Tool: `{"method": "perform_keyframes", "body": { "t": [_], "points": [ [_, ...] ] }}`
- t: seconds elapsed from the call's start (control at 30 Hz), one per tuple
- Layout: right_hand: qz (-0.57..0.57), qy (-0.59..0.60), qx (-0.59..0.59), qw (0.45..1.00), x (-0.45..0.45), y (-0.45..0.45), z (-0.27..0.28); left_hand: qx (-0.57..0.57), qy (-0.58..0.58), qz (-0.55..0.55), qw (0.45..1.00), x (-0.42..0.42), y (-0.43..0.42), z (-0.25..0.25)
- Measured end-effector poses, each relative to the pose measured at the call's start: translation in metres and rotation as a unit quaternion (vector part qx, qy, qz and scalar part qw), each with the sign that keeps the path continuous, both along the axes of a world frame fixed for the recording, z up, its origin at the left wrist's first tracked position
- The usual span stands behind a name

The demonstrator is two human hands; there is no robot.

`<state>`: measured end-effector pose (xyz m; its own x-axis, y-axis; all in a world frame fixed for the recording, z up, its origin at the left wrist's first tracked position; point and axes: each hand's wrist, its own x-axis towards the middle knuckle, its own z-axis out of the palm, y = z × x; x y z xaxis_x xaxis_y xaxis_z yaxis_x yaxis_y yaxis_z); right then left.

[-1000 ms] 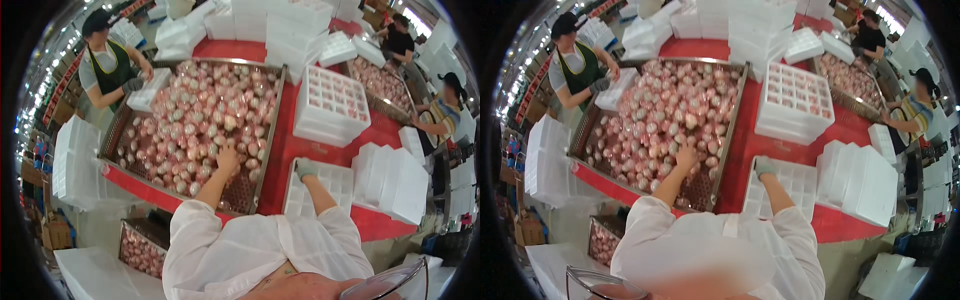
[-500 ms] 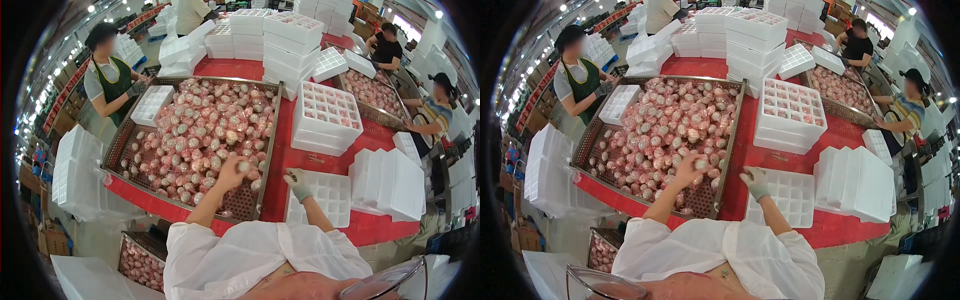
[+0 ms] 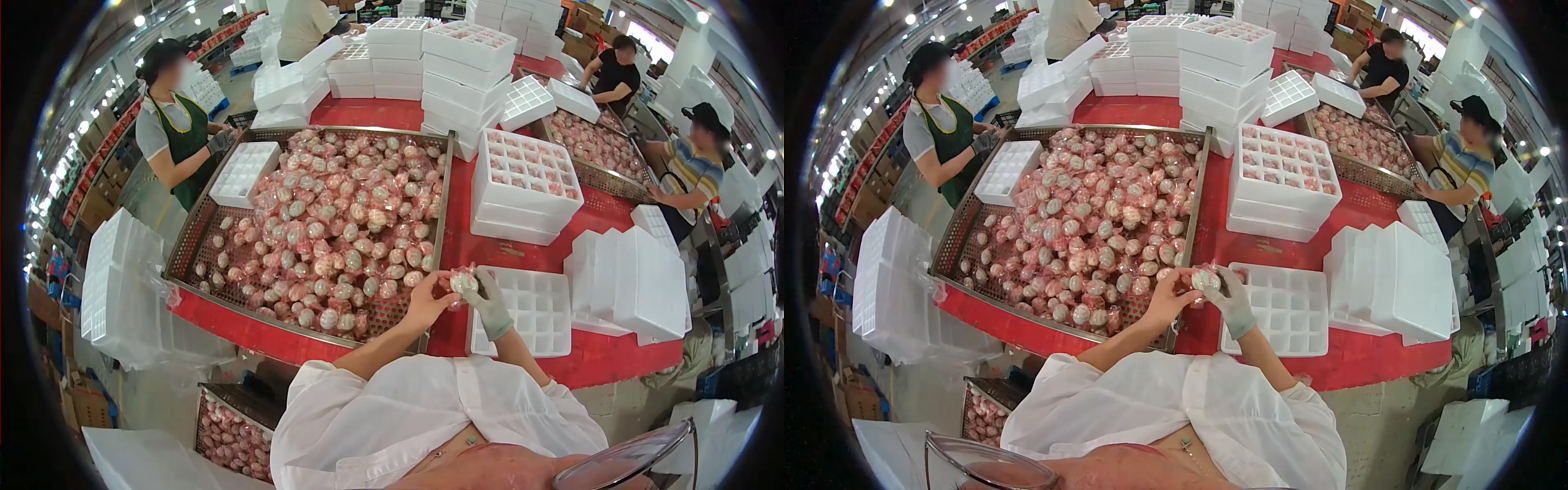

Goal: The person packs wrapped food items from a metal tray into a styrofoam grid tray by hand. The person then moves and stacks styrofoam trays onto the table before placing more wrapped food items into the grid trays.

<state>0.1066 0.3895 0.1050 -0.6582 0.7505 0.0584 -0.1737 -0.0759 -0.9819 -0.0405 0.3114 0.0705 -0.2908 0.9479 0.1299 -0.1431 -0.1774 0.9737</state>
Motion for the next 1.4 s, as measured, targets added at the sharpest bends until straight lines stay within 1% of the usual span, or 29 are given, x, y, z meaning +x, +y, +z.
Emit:
{"method": "perform_keyframes", "body": {
  "t": [0.03, 0.07, 0.1, 0.13, 0.17, 0.2, 0.23, 0.27, 0.3, 0.37, 0.4, 0.47, 0.53, 0.6, 0.63, 0.67, 0.73, 0.77, 0.8, 0.9, 0.93, 1.0, 1.07, 1.13, 1.17, 1.23, 1.27, 1.33, 1.4],
  "points": [
    [-0.001, -0.001, 0.000, 1.000, 0.004, -0.001, -0.003, -0.024, 0.045, 0.000, 0.999, 0.001, -0.001, -0.006],
    [0.001, -0.044, 0.056, 0.997, 0.011, 0.001, -0.008, -0.024, 0.045, 0.000, 0.999, 0.004, -0.004, 0.003],
    [0.002, -0.087, 0.110, 0.990, 0.017, 0.002, -0.008, -0.004, -0.024, -0.033, 0.999, 0.010, -0.009, 0.020],
    [0.020, -0.066, 0.104, 0.992, 0.021, 0.000, -0.007, 0.015, -0.093, -0.067, 0.993, 0.014, -0.014, 0.032],
    [0.018, -0.064, 0.102, 0.993, 0.023, -0.005, -0.003, 0.008, -0.089, -0.068, 0.994, 0.017, -0.017, 0.037],
    [0.009, -0.115, 0.187, 0.976, 0.026, -0.011, 0.003, 0.004, -0.088, -0.070, 0.994, 0.018, -0.015, 0.031],
    [0.001, -0.167, 0.268, 0.949, 0.031, -0.018, 0.008, 0.022, 0.026, -0.028, 0.999, 0.020, -0.012, 0.020],
    [-0.019, -0.186, 0.285, 0.940, 0.031, -0.025, 0.014, 0.040, 0.139, 0.014, 0.989, 0.023, -0.011, 0.014],
    [-0.017, -0.187, 0.282, 0.941, 0.033, -0.030, 0.019, -0.017, 0.019, -0.044, 0.999, 0.026, -0.016, 0.027],
    [-0.065, -0.161, 0.271, 0.947, 0.037, -0.036, 0.025, 0.052, 0.155, 0.011, 0.986, 0.031, -0.016, 0.031],
    [-0.064, -0.138, 0.187, 0.971, 0.039, -0.035, 0.020, 0.044, 0.179, 0.029, 0.982, 0.035, -0.019, 0.035],
    [0.014, -0.114, 0.113, 0.987, 0.056, -0.014, 0.018, 0.038, 0.015, 0.052, 0.998, 0.059, -0.017, 0.039],
    [0.034, -0.076, 0.084, 0.993, 0.072, -0.007, 0.022, 0.036, 0.020, 0.045, 0.998, 0.067, -0.009, 0.024],
    [0.038, -0.036, 0.080, 0.995, 0.088, 0.004, 0.012, 0.008, -0.019, -0.060, 0.998, 0.077, -0.009, 0.041],
    [0.040, -0.034, 0.079, 0.995, 0.096, 0.009, 0.009, -0.038, -0.154, -0.106, 0.982, 0.084, -0.011, 0.052],
    [0.055, -0.026, 0.052, 0.997, 0.105, 0.014, 0.006, -0.040, -0.154, -0.103, 0.982, 0.086, -0.009, 0.050],
    [0.086, 0.001, -0.025, 0.996, 0.118, 0.022, -0.002, -0.064, -0.010, -0.126, 0.990, 0.089, -0.004, 0.044],
    [0.089, 0.002, -0.027, 0.996, 0.123, 0.023, -0.001, -0.078, -0.003, -0.114, 0.990, 0.097, -0.003, 0.055],
    [0.099, 0.015, -0.008, 0.995, 0.125, 0.022, 0.002, -0.080, -0.002, -0.111, 0.991, 0.103, 0.001, 0.052],
    [0.110, 0.016, -0.005, 0.994, 0.138, 0.031, -0.001, -0.060, 0.048, -0.004, 0.997, 0.121, 0.011, 0.046],
    [0.102, -0.008, 0.022, 0.994, 0.141, 0.035, -0.003, -0.065, 0.047, -0.004, 0.997, 0.125, 0.014, 0.042],
    [0.053, -0.037, 0.107, 0.992, 0.143, 0.039, -0.011, -0.044, 0.076, 0.068, 0.994, 0.131, 0.019, 0.033],
    [0.042, -0.039, 0.098, 0.994, 0.144, 0.038, -0.012, -0.045, 0.090, 0.083, 0.991, 0.133, 0.023, 0.029],
    [0.027, -0.041, 0.076, 0.996, 0.143, 0.039, -0.017, -0.092, 0.010, 0.029, 0.995, 0.130, 0.026, 0.027],
    [0.026, -0.046, 0.069, 0.996, 0.142, 0.039, -0.017, -0.111, 0.016, 0.033, 0.993, 0.134, 0.026, 0.041],
    [-0.019, -0.046, 0.142, 0.989, 0.137, 0.039, -0.017, -0.133, -0.006, 0.016, 0.991, 0.130, 0.029, 0.032],
    [-0.041, -0.035, 0.125, 0.991, 0.135, 0.036, -0.018, -0.113, -0.092, 0.005, 0.989, 0.129, 0.031, 0.024],
    [-0.094, -0.090, 0.212, 0.969, 0.130, 0.038, -0.036, -0.090, -0.176, 0.003, 0.980, 0.128, 0.034, 0.013],
    [-0.155, -0.085, 0.179, 0.968, 0.127, 0.035, -0.023, -0.061, -0.290, -0.030, 0.954, 0.127, 0.036, 0.013]
  ]
}}
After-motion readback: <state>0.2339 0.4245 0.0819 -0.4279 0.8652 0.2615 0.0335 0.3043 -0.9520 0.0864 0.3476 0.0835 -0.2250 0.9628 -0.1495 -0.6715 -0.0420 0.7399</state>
